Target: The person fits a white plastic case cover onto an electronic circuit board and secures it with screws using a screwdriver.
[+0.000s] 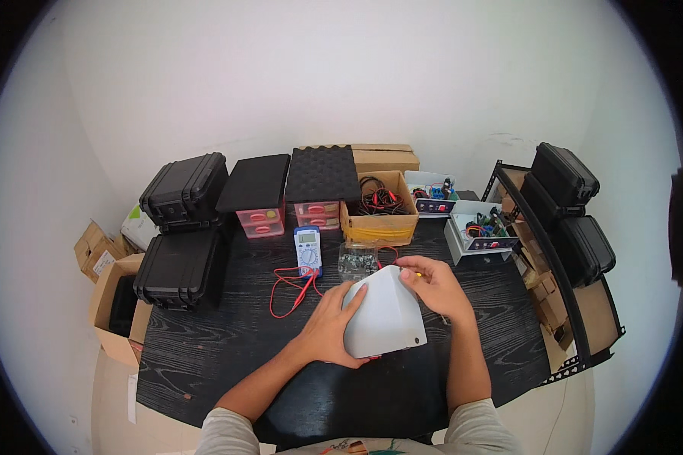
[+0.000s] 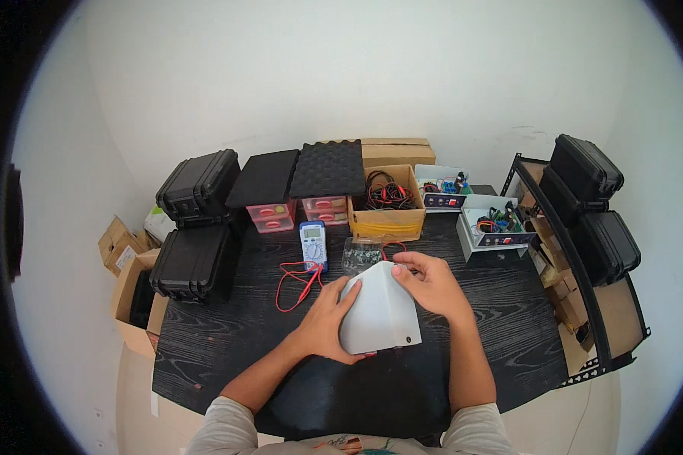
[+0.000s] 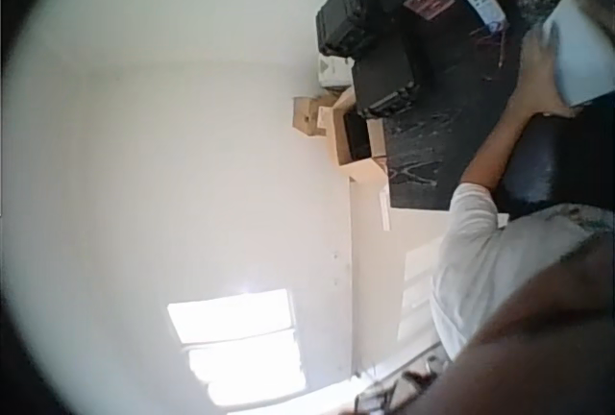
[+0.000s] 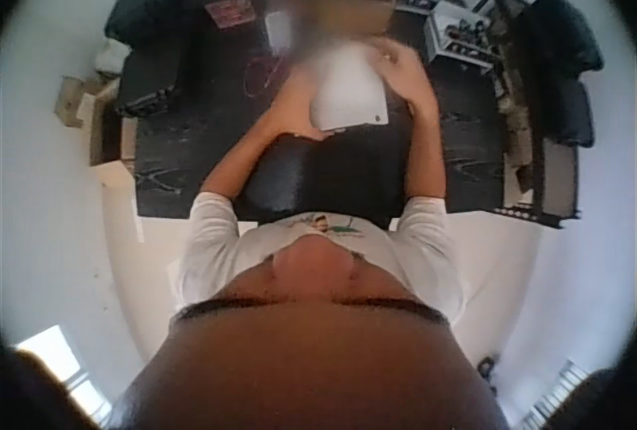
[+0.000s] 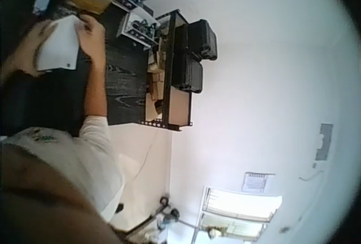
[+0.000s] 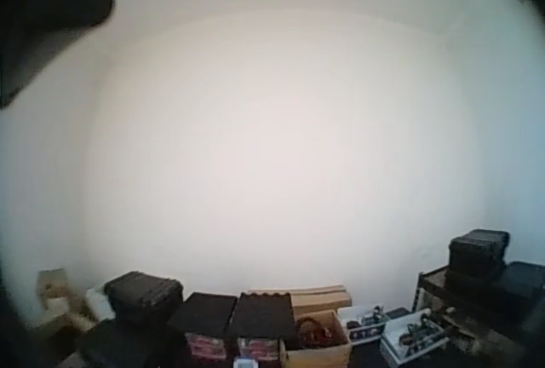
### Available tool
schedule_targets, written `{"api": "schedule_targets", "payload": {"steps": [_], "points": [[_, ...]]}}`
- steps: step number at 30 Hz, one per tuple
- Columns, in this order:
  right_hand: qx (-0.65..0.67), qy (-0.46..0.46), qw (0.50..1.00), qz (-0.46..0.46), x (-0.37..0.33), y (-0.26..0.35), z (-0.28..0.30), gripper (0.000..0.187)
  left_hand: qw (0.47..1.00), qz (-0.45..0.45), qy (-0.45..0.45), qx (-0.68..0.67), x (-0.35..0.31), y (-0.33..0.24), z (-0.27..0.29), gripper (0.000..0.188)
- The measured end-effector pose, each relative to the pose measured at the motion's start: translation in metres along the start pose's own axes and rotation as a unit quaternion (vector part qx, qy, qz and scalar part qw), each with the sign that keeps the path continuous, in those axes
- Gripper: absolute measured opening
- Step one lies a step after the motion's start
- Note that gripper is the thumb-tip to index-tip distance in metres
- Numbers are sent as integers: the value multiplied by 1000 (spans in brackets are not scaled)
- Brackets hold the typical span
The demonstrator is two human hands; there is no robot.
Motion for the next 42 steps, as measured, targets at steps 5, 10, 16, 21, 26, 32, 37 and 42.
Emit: {"api": "schedule_targets", "payload": {"steps": [5, 10, 16, 21, 26, 32, 37, 42], "points": [[-182, 81, 979, -29, 8, -6, -6, 45, 997, 5, 51, 63, -3, -16, 33, 135], [-293, 147, 944, -28, 11, -27, -26, 78, 977, 45, 168, 124, -16, -9, 32, 135], [-394, 238, 886, 53, 0, -28, -61, 116, 976, 49, 159, 138, -29, 2, 20, 140], [-491, 272, 826, 42, -12, -23, -91, 144, 976, 47, 158, 145, -36, 10, 15, 142], [-504, 284, 813, 62, -23, -26, -109, 148, 975, 59, 162, 139, -37, 9, 14, 143], [-495, 252, 824, 108, -25, -37, -127, 145, 981, 59, 163, 83, -42, 15, 19, 141], [-450, 225, 850, 155, -23, -47, -147, 140, 988, 71, 117, 76, -45, 30, 34, 121], [-406, 188, 863, 234, -22, -33, -148, 121, 997, 34, 62, 25, -46, 33, 53, 92]]}}
Point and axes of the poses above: each hand's wrist, its own x-axis towards the middle knuckle, its own z-axis out of the back of the hand, y = z × x, the point moved 2 cm from there along x, towards the middle knuckle, and after that the axes turned 8 degrees about -z, right-handed, at the moved point
